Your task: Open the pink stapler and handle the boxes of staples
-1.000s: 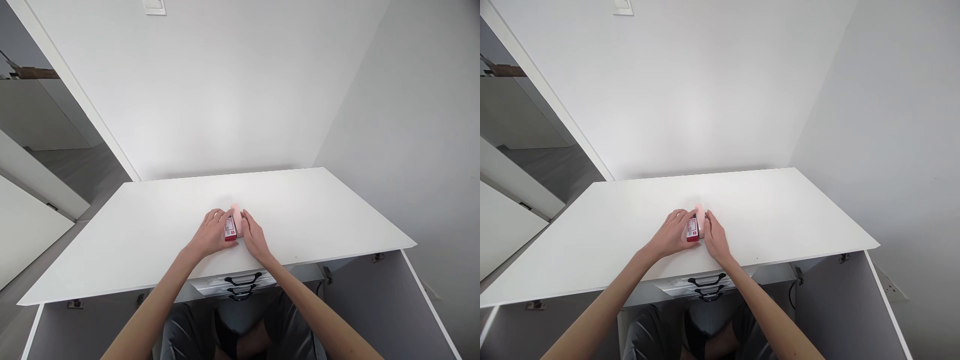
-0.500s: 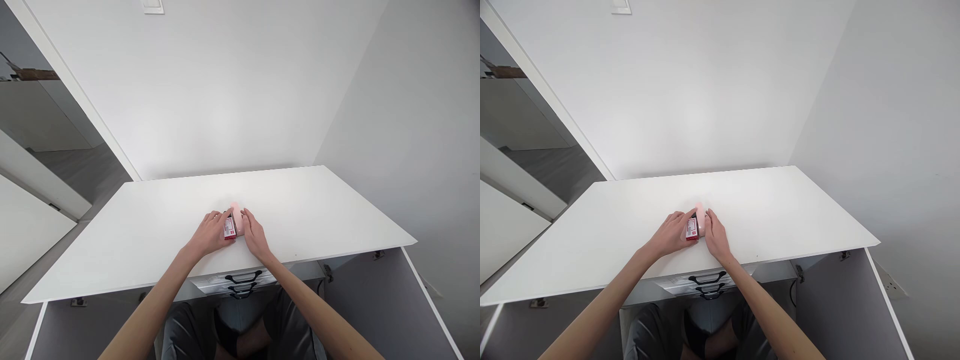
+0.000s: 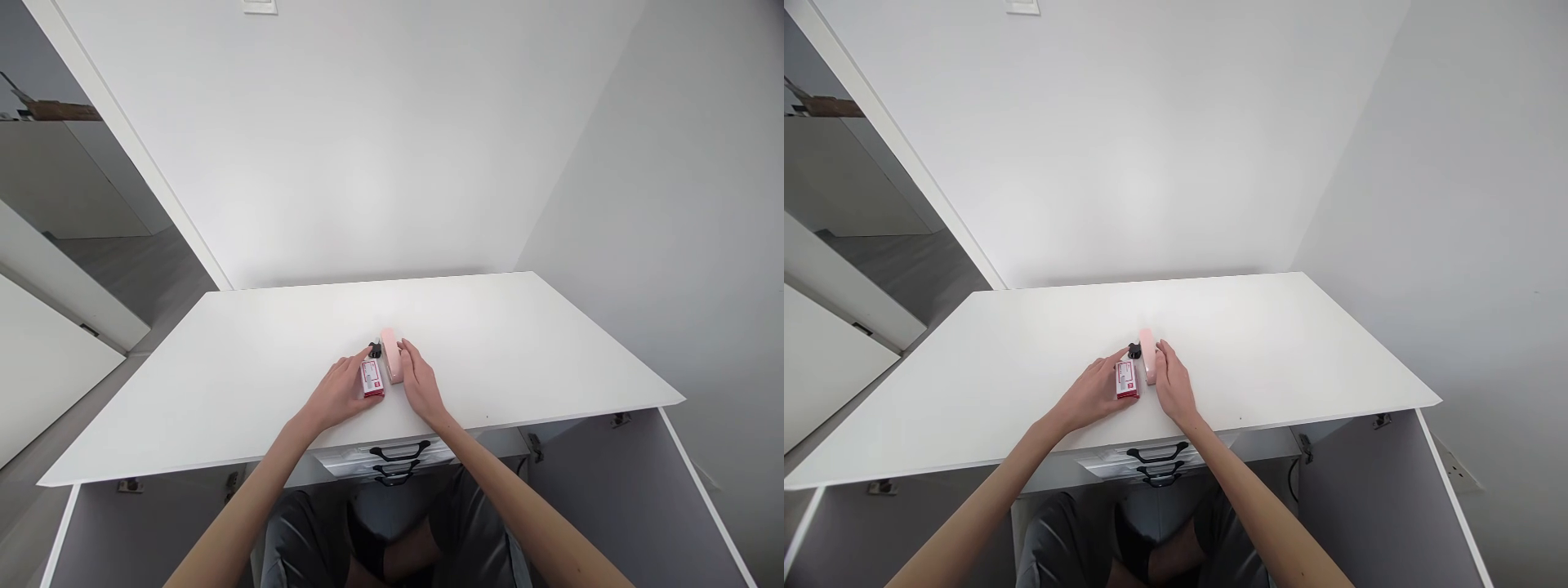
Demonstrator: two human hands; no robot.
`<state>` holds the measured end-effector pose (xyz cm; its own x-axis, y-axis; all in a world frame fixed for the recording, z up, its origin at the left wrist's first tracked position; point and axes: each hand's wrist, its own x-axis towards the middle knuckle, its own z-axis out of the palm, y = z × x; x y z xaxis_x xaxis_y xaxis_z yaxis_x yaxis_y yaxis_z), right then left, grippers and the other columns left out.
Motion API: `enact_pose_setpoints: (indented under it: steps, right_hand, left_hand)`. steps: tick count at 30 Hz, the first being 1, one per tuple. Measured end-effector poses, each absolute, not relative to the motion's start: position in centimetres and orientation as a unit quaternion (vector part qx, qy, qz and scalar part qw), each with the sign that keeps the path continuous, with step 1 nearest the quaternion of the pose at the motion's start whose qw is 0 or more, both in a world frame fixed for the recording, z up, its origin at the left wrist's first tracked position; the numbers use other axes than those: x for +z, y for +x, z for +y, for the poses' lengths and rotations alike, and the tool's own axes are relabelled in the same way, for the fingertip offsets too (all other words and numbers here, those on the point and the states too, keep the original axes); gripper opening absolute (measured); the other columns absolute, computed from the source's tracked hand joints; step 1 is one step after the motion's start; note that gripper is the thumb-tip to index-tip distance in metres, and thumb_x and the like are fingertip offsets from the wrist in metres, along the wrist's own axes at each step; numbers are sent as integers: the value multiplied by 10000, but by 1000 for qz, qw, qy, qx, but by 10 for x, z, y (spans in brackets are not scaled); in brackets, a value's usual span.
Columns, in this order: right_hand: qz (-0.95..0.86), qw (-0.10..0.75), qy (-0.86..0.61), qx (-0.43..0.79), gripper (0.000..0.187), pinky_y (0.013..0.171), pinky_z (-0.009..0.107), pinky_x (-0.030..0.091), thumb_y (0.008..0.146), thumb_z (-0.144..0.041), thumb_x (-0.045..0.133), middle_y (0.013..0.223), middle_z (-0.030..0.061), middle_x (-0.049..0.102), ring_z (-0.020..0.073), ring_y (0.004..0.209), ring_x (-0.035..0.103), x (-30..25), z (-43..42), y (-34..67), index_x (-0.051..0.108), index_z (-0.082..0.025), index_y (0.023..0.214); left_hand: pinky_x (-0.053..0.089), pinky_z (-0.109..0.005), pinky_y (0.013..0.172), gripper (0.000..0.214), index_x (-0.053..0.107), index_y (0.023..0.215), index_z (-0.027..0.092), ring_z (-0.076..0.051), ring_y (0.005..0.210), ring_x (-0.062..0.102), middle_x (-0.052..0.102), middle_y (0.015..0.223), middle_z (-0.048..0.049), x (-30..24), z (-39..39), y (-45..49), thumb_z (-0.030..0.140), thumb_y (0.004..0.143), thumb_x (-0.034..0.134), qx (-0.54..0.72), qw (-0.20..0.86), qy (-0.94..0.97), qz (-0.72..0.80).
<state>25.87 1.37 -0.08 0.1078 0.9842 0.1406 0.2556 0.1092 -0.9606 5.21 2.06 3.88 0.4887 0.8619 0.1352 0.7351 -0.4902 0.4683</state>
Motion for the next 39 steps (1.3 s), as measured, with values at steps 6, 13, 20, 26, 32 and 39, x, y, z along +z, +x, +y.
enact_pose_setpoints:
  steps: [6,13,20,26,32,39]
  right_hand:
    - [-551,486,-564,377,660,1234,460,365,1053,-612,312,1570,87,550,275,1461,498,0,12,258,521,-212,1534]
    - [-548,480,-566,386,610,1228,468,371,1059,-580,320,1557,68,564,274,1453,504,3,9,258,546,-234,1507]
    - [-550,478,-570,380,590,1187,460,411,1056,-572,324,1524,70,595,278,1413,541,1,10,258,564,-242,1482]
    - [-550,479,-571,377,597,1171,455,419,1055,-569,323,1511,87,603,281,1397,552,2,9,258,570,-219,1472]
    - [-549,480,-568,381,582,1151,453,433,1053,-576,330,1490,80,622,285,1377,569,2,7,259,582,-240,1456]
    - [-550,478,-568,382,572,1146,457,432,1058,-566,310,1485,77,625,280,1376,567,2,6,260,577,-246,1451]
  left_hand:
    - [527,-437,1002,916,376,1568,279,-305,1199,645,640,1387,-107,29,25,1,651,811,735,296,198,724,591]
    - [544,-439,984,1020,373,1571,200,-300,1122,668,652,1346,-151,36,46,-78,666,752,765,365,153,579,712]
    - [532,-446,1014,1004,389,1578,233,-289,1134,656,640,1376,-140,41,55,-102,671,754,759,353,138,551,743]
    - [541,-464,1004,1017,389,1573,203,-312,1162,644,631,1377,-173,42,39,-98,677,752,758,383,124,516,756]
    - [501,-499,1066,1042,429,1557,175,-364,1265,595,598,1420,-198,37,24,-104,674,712,777,353,107,536,759]
    - [467,-506,1114,929,515,1513,239,-378,1335,556,606,1472,-130,40,18,-106,669,728,763,355,111,548,749]
